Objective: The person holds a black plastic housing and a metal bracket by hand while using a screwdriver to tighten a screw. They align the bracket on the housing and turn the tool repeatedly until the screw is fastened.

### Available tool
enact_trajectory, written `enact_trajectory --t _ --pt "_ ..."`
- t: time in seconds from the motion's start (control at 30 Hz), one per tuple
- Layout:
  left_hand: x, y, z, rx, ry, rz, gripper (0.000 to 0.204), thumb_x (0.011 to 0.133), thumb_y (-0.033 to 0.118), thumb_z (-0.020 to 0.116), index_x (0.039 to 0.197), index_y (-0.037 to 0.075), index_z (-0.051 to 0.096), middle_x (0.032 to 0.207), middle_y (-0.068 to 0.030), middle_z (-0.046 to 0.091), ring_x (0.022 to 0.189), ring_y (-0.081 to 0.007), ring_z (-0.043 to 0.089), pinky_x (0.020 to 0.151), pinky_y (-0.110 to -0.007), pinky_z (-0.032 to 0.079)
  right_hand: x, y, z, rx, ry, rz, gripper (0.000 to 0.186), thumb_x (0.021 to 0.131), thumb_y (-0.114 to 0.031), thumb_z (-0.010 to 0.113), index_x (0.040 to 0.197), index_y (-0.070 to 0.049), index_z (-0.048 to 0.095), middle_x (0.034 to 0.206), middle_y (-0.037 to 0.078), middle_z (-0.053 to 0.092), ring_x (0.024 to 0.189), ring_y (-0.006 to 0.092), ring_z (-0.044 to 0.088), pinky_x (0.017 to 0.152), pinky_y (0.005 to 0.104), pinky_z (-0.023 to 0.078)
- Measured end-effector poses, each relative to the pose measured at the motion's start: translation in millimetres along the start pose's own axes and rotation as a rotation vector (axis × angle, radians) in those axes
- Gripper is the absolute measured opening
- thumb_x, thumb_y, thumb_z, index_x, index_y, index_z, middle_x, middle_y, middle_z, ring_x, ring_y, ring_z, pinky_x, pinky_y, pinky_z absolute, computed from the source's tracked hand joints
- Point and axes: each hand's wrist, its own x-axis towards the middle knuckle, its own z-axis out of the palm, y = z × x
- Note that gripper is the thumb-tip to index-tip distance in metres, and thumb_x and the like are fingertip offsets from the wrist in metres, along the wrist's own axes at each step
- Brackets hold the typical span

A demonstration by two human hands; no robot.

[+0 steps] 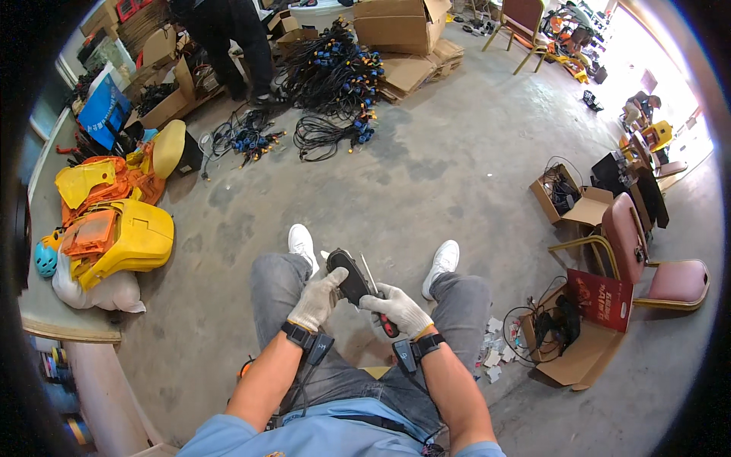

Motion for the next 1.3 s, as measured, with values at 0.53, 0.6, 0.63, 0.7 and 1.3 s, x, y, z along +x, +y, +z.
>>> enact_trajectory --t 0.53,0.6,0.63,0.7,1.3 --pt "0 1 6 -0.075 -0.017 0.002 0.042 0.107 0.012 0.057 0.148 0.007 0.047 0.129 -0.0170 0.065 0.116 -0.0313 0.069 0.096 -0.046 0.062 2 -6 9 -0.221 0.009 0.060 0.040 0.095 -0.034 0.073 0.117 -0.001 0.069 0.093 0.001 0.072 0.076 0.0071 0.062 0.069 0.0249 0.053" --pt "1 -2 6 -0.073 0.093 -0.003 0.042 0.107 0.016 0.062 0.145 0.003 0.050 0.123 -0.0154 0.069 0.103 -0.0271 0.073 0.090 -0.042 0.064 3 -3 8 -0.190 0.059 0.044 0.040 0.095 -0.034 0.074 0.117 0.000 0.069 0.091 0.001 0.070 0.075 0.0073 0.062 0.068 0.0251 0.053" --pt "1 -2 5 -0.072 0.088 -0.004 0.042 0.107 0.016 0.062 0.145 0.003 0.050 0.123 -0.0154 0.069 0.103 -0.0271 0.073 0.090 -0.042 0.064 3 -2 6 -0.160 0.108 0.026 0.041 0.095 -0.034 0.074 0.116 0.001 0.069 0.090 0.001 0.069 0.075 0.0076 0.062 0.067 0.0254 0.053" --pt "0 1 5 0.009 0.068 -0.015 0.041 0.106 0.018 0.062 0.143 0.003 0.052 0.119 -0.0139 0.070 0.099 -0.0254 0.074 0.087 -0.039 0.064 4 -1 4 -0.142 0.118 -0.009 0.042 0.095 -0.035 0.074 0.117 0.001 0.068 0.088 0.001 0.068 0.074 0.0076 0.061 0.066 0.0255 0.052" --pt "13 -22 3 -0.023 0.042 -0.053 0.041 0.108 0.016 0.060 0.146 0.008 0.050 0.118 -0.0157 0.069 0.103 -0.0285 0.071 0.089 -0.042 0.063 4 18 13 0.162 0.032 -0.039 0.047 0.095 -0.034 0.077 0.126 -0.002 0.064 0.098 0.001 0.068 0.079 0.0071 0.060 0.071 0.0239 0.052"
